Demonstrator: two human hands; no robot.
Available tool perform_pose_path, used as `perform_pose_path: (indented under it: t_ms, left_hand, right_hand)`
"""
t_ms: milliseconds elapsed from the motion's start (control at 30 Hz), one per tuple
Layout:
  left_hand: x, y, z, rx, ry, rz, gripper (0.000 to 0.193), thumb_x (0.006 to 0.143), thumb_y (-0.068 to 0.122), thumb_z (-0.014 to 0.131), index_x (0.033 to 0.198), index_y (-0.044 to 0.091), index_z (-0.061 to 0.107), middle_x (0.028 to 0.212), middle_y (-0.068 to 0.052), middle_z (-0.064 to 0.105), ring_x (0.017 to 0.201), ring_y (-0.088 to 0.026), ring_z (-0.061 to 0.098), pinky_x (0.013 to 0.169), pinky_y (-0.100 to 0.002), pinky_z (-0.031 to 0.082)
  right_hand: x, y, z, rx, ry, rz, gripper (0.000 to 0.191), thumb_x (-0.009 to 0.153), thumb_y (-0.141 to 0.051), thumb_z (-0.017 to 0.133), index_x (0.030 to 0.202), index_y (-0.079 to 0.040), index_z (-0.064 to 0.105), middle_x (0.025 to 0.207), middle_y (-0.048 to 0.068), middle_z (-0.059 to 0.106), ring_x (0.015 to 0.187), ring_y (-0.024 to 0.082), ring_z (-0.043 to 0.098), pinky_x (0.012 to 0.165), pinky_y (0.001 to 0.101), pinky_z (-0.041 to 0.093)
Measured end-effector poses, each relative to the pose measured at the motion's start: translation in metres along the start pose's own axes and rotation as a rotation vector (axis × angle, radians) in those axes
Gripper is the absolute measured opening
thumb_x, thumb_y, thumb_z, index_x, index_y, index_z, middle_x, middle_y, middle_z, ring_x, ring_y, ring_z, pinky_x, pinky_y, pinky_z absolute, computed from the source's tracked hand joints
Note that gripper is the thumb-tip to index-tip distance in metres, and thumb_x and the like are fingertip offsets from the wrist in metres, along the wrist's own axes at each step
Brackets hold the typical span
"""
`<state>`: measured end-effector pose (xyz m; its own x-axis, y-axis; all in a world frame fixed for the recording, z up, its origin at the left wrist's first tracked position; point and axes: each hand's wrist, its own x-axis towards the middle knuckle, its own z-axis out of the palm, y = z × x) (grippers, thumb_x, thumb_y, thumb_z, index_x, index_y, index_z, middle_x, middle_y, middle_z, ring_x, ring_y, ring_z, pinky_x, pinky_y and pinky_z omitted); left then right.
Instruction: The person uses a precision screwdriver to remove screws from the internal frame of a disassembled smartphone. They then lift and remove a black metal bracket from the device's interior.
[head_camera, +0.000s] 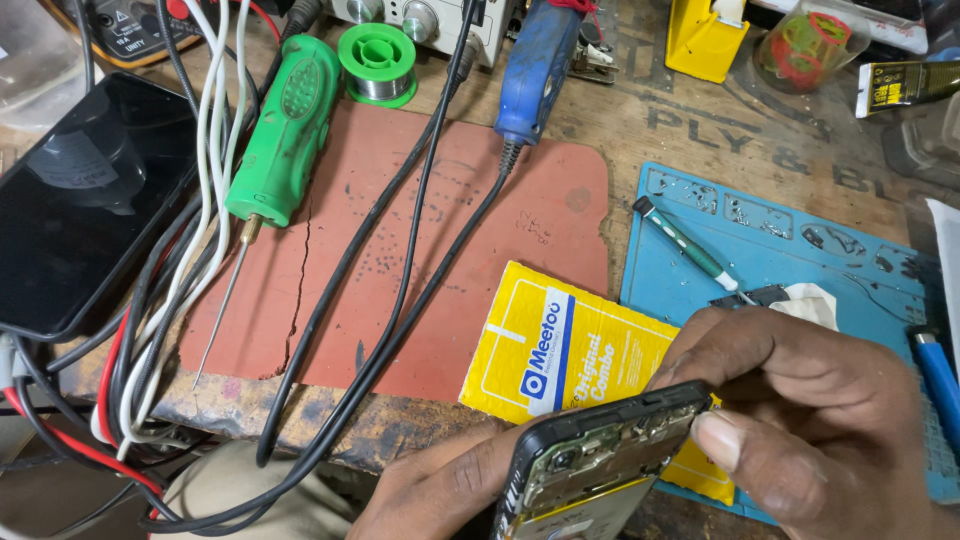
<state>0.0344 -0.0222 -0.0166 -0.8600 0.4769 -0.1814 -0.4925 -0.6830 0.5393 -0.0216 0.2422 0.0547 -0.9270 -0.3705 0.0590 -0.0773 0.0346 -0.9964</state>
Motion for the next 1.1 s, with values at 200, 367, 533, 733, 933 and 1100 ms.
perform_pose_path:
  t_ms: [200,367,533,733,933,1100]
  left_hand:
    - [0.004,0.000,0.004,-0.021,0.025,0.023,0.060,0.096,0.016,0.069,0.150,-0.004,0.052,0.141,-0.022,0.065,0.130,-0.031,0.064,0.110,-0.045,0.048]
    - [0.003,-0.007,0.016,0.210,0.022,0.247,0.078,0.088,0.013,0.080,0.153,-0.003,0.042,0.145,-0.023,0.062,0.135,-0.032,0.062,0.114,-0.049,0.047]
    - [0.006,-0.004,0.014,0.081,-0.019,0.214,0.085,0.083,0.011,0.083,0.156,-0.003,0.041,0.146,-0.023,0.062,0.137,-0.033,0.062,0.117,-0.050,0.046]
    - [0.003,-0.003,0.017,0.101,0.066,0.165,0.083,0.082,0.011,0.085,0.153,0.000,0.044,0.144,-0.021,0.064,0.136,-0.030,0.063,0.115,-0.047,0.047]
    - [0.003,-0.002,0.018,0.077,0.012,0.204,0.081,0.083,0.009,0.085,0.151,-0.002,0.044,0.146,-0.022,0.062,0.137,-0.032,0.061,0.116,-0.049,0.047]
    - [0.004,-0.005,0.017,0.128,0.014,0.238,0.079,0.084,0.010,0.084,0.151,-0.003,0.045,0.146,-0.023,0.062,0.138,-0.032,0.061,0.116,-0.049,0.046]
  right_hand:
    - [0.009,0.007,-0.005,0.046,0.003,0.092,0.025,0.091,-0.004,0.066,0.110,0.013,0.063,0.100,0.022,0.063,0.086,0.021,0.058,0.079,0.0375,0.053]
    - [0.030,0.007,-0.011,0.231,-0.032,0.245,0.039,0.091,-0.011,0.062,0.113,0.021,0.067,0.104,0.030,0.078,0.095,0.030,0.072,0.089,0.0423,0.056]
    - [0.032,0.004,-0.011,0.237,-0.038,0.263,0.043,0.092,-0.011,0.065,0.117,0.023,0.068,0.105,0.031,0.078,0.095,0.031,0.073,0.090,0.0446,0.057]
    - [0.028,0.002,-0.012,0.210,-0.084,0.305,0.048,0.091,-0.016,0.074,0.123,0.020,0.066,0.106,0.030,0.079,0.094,0.030,0.073,0.086,0.0431,0.059]
    - [0.023,0.001,-0.013,0.161,-0.103,0.334,0.057,0.089,-0.023,0.081,0.126,0.015,0.062,0.107,0.027,0.075,0.095,0.030,0.073,0.082,0.0433,0.062]
    - [0.021,-0.002,-0.011,0.130,-0.098,0.345,0.059,0.088,-0.022,0.084,0.129,0.015,0.062,0.107,0.027,0.072,0.094,0.030,0.070,0.080,0.0446,0.062]
